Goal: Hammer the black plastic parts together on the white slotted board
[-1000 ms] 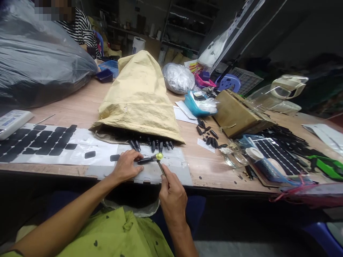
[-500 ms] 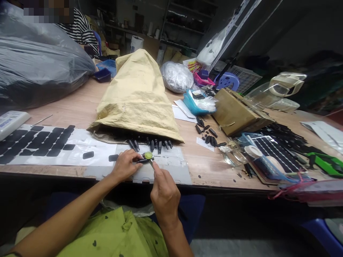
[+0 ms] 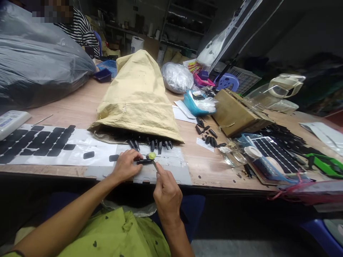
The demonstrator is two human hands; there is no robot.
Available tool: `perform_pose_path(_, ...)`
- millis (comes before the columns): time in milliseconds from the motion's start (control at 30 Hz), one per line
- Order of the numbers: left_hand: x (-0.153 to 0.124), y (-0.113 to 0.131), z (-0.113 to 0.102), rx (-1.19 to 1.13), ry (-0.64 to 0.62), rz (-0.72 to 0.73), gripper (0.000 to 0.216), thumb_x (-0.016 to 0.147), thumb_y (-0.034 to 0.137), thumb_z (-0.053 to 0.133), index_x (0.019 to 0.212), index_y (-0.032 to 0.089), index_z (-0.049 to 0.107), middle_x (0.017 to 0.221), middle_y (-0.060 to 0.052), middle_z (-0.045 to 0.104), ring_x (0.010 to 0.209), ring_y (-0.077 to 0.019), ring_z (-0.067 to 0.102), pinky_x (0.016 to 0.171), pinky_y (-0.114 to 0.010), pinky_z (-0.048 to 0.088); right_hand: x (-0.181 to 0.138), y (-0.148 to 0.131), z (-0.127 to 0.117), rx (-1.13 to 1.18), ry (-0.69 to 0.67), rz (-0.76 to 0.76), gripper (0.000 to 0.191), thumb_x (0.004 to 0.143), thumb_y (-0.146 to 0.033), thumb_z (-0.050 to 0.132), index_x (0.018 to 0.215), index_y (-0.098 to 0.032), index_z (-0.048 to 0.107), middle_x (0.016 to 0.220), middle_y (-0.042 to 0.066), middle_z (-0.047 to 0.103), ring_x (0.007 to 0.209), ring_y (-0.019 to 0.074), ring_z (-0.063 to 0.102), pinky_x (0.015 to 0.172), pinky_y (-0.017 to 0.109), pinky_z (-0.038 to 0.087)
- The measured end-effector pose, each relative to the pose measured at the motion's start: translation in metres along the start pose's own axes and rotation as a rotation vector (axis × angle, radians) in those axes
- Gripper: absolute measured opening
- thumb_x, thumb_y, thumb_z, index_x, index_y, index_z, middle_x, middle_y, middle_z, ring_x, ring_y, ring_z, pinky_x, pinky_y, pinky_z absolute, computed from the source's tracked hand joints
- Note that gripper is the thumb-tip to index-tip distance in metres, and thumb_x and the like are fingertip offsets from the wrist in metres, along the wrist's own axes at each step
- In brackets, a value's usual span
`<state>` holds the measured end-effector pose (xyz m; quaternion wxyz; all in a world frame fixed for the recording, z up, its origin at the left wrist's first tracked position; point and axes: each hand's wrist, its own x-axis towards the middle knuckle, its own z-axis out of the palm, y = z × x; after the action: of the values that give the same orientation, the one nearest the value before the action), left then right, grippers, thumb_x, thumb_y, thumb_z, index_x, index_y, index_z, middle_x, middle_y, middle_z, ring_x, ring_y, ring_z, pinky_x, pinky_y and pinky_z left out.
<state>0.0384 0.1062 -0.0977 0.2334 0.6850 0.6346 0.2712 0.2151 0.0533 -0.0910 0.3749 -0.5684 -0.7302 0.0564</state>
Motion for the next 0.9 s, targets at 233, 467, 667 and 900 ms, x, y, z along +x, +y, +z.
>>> perform_pose_path(233, -0.001, 0.0, -0.002, 0.002, -0.022, 0.007, 0.013, 0.074, 0.025, 0.067, 0.087, 0.024, 0.067, 0.09, 0.001, 0.065, 0.093, -0.0208, 0.056, 0.085, -0.037, 0.039, 0.0, -0.004, 0.0, 0.013, 0.009, -0.004, 0.037, 0.093, -0.017, 0.047, 0.125, -0.024, 0.065, 0.107, 0.004, 0.072, 0.097, 0.0148, 0.068, 0.091, 0.025, 0.052)
perform_pose_path(467, 0.003, 0.004, -0.005, -0.038, -0.07, -0.065, 0.016, 0.071, 0.02, 0.068, 0.086, 0.025, 0.07, 0.091, 0.001, 0.067, 0.096, -0.022, 0.057, 0.088, -0.038, 0.038, -0.004, -0.007, -0.003, 0.033, 0.022, -0.069, 0.039, 0.093, -0.016, 0.047, 0.127, -0.024, 0.064, 0.105, 0.006, 0.072, 0.095, 0.0164, 0.068, 0.086, 0.027, 0.053)
perform_pose_path(667, 0.005, 0.005, -0.005, -0.044, -0.081, -0.09, 0.016, 0.07, 0.019, 0.068, 0.085, 0.024, 0.07, 0.092, 0.001, 0.068, 0.097, -0.0219, 0.057, 0.089, -0.038, 0.038, -0.005, -0.004, -0.004, -0.001, 0.001, -0.003, 0.036, 0.094, -0.018, 0.047, 0.124, -0.024, 0.066, 0.104, 0.005, 0.072, 0.094, 0.0158, 0.068, 0.085, 0.025, 0.053)
perform_pose_path(900, 0.004, 0.004, -0.009, -0.039, -0.095, -0.074, 0.016, 0.071, 0.02, 0.07, 0.086, 0.024, 0.07, 0.092, 0.001, 0.067, 0.097, -0.0218, 0.057, 0.089, -0.037, 0.038, -0.001, -0.003, -0.01, 0.086, 0.04, 0.078, 0.034, 0.093, -0.022, 0.05, 0.123, -0.023, 0.066, 0.111, 0.006, 0.072, 0.101, 0.0179, 0.068, 0.089, 0.028, 0.053)
